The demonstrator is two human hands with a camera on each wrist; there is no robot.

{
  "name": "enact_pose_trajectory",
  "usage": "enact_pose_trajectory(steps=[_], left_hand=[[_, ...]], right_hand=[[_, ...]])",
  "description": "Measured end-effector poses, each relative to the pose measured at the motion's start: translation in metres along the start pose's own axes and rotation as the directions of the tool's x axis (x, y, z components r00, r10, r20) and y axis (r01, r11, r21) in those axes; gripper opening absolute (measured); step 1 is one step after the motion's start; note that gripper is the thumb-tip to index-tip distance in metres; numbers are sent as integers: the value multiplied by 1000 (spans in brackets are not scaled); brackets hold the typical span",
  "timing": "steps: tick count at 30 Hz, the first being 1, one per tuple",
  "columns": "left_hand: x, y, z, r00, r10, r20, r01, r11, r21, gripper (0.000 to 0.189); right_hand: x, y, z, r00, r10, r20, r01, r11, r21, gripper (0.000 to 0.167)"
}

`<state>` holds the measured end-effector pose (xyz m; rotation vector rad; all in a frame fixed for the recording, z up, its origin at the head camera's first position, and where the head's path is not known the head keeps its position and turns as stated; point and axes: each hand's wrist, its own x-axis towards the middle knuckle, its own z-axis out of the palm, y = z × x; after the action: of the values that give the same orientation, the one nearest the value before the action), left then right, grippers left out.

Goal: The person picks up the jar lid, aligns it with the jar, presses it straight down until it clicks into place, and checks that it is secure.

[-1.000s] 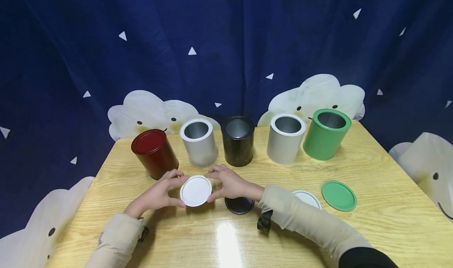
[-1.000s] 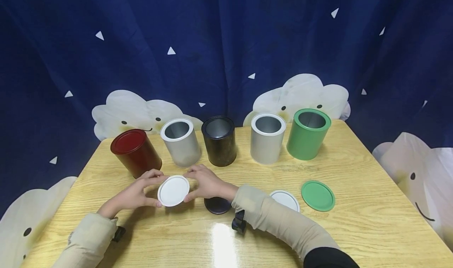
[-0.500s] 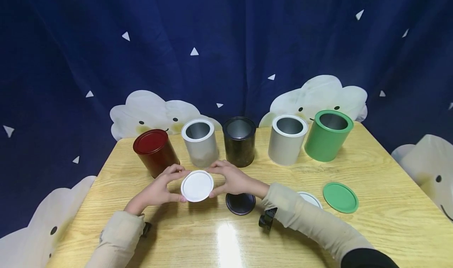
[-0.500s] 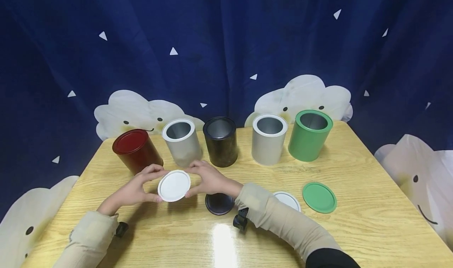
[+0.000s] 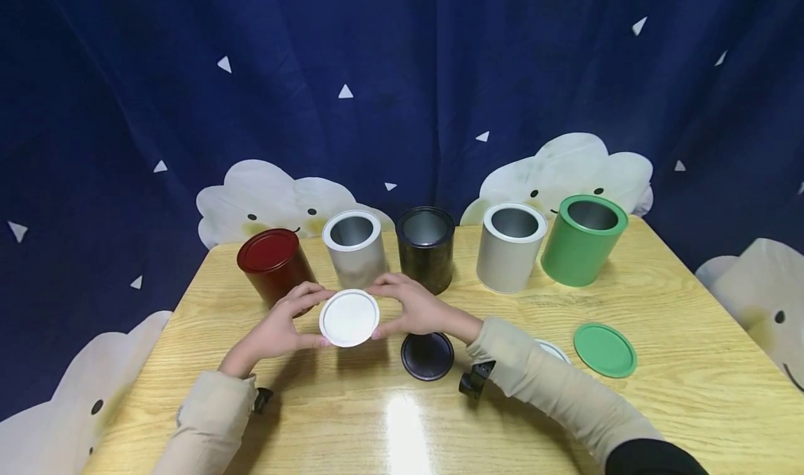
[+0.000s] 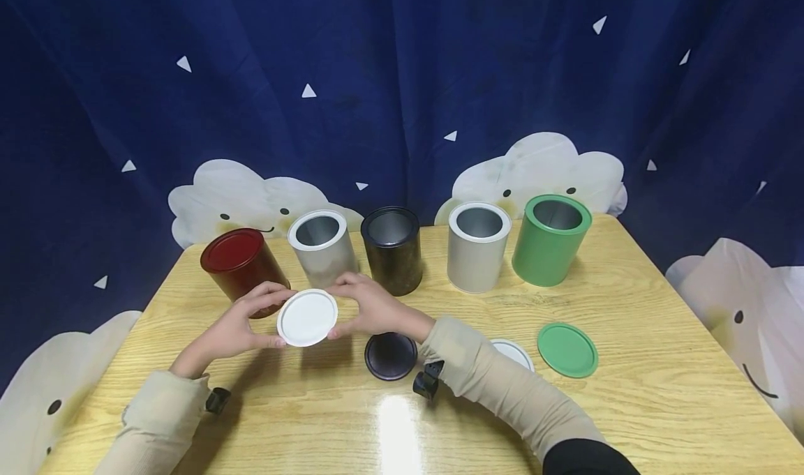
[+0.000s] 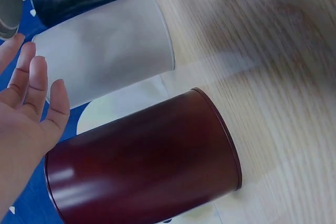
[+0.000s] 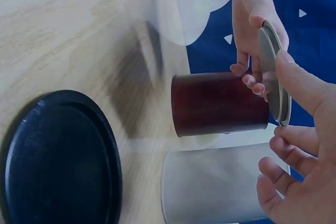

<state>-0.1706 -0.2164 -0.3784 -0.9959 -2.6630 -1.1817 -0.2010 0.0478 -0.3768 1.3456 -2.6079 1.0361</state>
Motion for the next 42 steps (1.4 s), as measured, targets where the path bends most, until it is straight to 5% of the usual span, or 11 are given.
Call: enact_pose_trajectory(steps=[7, 15, 23, 32, 42], left_hand=[[4, 5, 3, 993, 36, -114, -37, 999, -9, 63], [5, 0, 2, 987, 79, -140, -85, 996, -38, 64], [14, 30, -2, 974, 143, -178, -143, 990, 11, 68], [22, 8, -5, 973, 97, -208, -74, 990, 117, 73], [34, 9, -16, 975, 105, -196, -80, 988, 135, 71]], right_hand=[[4, 4, -5, 999, -21, -44, 22, 999, 23, 67], [7, 4, -12, 998, -29, -52, 31, 999, 24, 66], [13, 5, -18, 997, -36, -66, 36, 999, 8, 65], [23, 3, -27, 995, -41, -96, 37, 998, -46, 67], [31, 2, -39, 994, -43, -102, 39, 999, -36, 66]])
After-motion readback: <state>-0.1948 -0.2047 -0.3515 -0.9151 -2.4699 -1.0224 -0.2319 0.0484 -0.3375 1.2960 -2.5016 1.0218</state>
